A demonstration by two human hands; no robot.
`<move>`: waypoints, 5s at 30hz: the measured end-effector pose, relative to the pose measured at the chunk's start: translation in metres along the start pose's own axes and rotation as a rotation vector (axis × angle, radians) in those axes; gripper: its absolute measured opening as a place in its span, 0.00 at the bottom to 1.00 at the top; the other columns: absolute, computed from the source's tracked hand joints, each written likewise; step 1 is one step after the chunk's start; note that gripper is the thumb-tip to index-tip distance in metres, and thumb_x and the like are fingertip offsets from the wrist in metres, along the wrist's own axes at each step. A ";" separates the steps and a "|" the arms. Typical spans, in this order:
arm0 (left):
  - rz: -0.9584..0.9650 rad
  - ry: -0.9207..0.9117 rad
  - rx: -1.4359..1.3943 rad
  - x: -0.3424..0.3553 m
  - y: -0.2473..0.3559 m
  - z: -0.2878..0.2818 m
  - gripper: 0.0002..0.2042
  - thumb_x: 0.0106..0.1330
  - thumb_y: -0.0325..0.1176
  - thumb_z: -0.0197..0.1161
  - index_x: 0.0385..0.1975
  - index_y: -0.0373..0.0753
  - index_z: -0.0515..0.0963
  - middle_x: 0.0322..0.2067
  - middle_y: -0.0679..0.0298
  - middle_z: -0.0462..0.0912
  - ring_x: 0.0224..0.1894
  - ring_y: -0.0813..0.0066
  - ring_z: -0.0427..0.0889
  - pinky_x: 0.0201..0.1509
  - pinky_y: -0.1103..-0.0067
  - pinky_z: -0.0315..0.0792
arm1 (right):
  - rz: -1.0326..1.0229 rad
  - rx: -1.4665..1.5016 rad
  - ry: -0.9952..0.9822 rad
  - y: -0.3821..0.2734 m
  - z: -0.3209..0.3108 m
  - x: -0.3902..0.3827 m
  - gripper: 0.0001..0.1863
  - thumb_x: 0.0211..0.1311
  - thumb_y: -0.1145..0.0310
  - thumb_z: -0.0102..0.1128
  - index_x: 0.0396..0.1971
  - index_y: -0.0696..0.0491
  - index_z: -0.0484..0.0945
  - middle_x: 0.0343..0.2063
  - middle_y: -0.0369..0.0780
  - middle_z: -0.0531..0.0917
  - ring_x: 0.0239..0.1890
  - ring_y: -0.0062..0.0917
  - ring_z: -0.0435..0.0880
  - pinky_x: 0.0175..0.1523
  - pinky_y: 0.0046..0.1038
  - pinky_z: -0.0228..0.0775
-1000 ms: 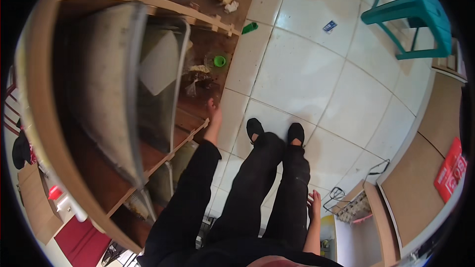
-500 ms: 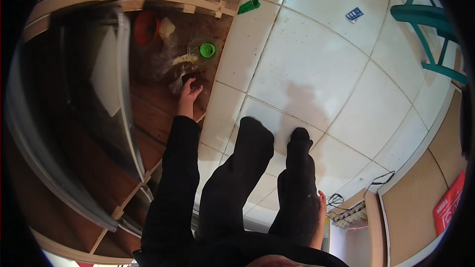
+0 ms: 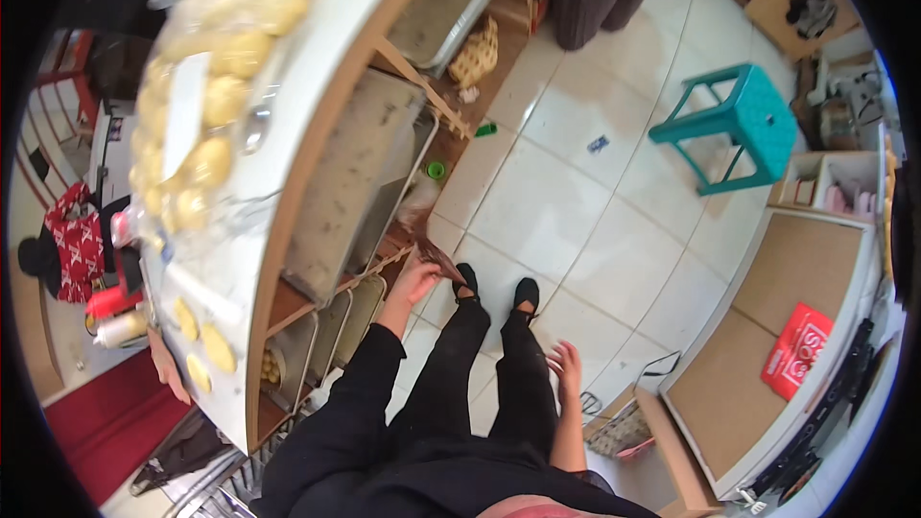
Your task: The person prepares bread dough on a table by piping chocolate and white filling onto flat dough circles and then folding the dough over to enclose the filling. The person also handles plastic bags of ingredients and uses shears to trim a piping bag.
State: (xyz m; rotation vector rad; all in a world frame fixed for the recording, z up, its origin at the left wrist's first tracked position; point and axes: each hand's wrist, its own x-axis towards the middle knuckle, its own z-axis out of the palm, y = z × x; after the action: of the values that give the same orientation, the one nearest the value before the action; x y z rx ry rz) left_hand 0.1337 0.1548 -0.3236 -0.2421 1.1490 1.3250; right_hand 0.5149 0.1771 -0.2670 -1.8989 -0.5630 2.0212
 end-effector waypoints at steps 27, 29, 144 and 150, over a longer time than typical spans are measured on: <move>1.426 0.824 1.307 -0.498 0.269 0.087 0.32 0.54 0.38 0.55 0.58 0.32 0.55 0.58 0.52 0.59 0.62 0.52 0.54 0.63 0.55 0.39 | -1.477 -0.280 -1.137 -0.144 0.499 -0.397 0.24 0.44 0.75 0.58 0.45 0.61 0.64 0.38 0.45 0.73 0.39 0.33 0.75 0.41 0.30 0.67; 1.414 0.750 1.194 -0.501 0.280 0.067 0.38 0.54 0.48 0.53 0.61 0.33 0.48 0.62 0.52 0.50 0.65 0.51 0.44 0.60 0.49 0.28 | -0.741 -0.049 -1.367 -0.122 0.529 -0.390 0.24 0.47 0.73 0.58 0.47 0.59 0.65 0.44 0.43 0.72 0.44 0.30 0.73 0.47 0.27 0.64; 1.082 1.771 0.291 -0.449 0.146 -0.177 0.16 0.47 0.13 0.45 0.35 0.33 0.71 0.38 0.58 0.68 0.41 0.66 0.67 0.36 0.81 0.66 | -1.053 -0.724 -1.355 -0.041 0.686 -0.270 0.26 0.65 0.60 0.42 0.06 0.54 0.60 0.07 0.36 0.65 0.10 0.19 0.64 0.19 0.22 0.61; 1.108 1.809 0.319 -0.448 0.147 -0.178 0.14 0.48 0.15 0.45 0.34 0.35 0.72 0.38 0.60 0.69 0.32 0.74 0.68 0.31 0.84 0.64 | -0.991 -0.599 -1.365 -0.037 0.695 -0.280 0.26 0.65 0.58 0.42 0.07 0.54 0.60 0.08 0.35 0.64 0.11 0.19 0.65 0.20 0.22 0.62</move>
State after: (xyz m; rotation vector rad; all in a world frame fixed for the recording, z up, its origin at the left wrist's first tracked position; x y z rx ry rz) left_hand -0.0022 -0.2087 -0.0022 -0.6756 3.3297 1.6796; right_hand -0.1592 0.0254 0.0266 0.1453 -2.0134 2.1063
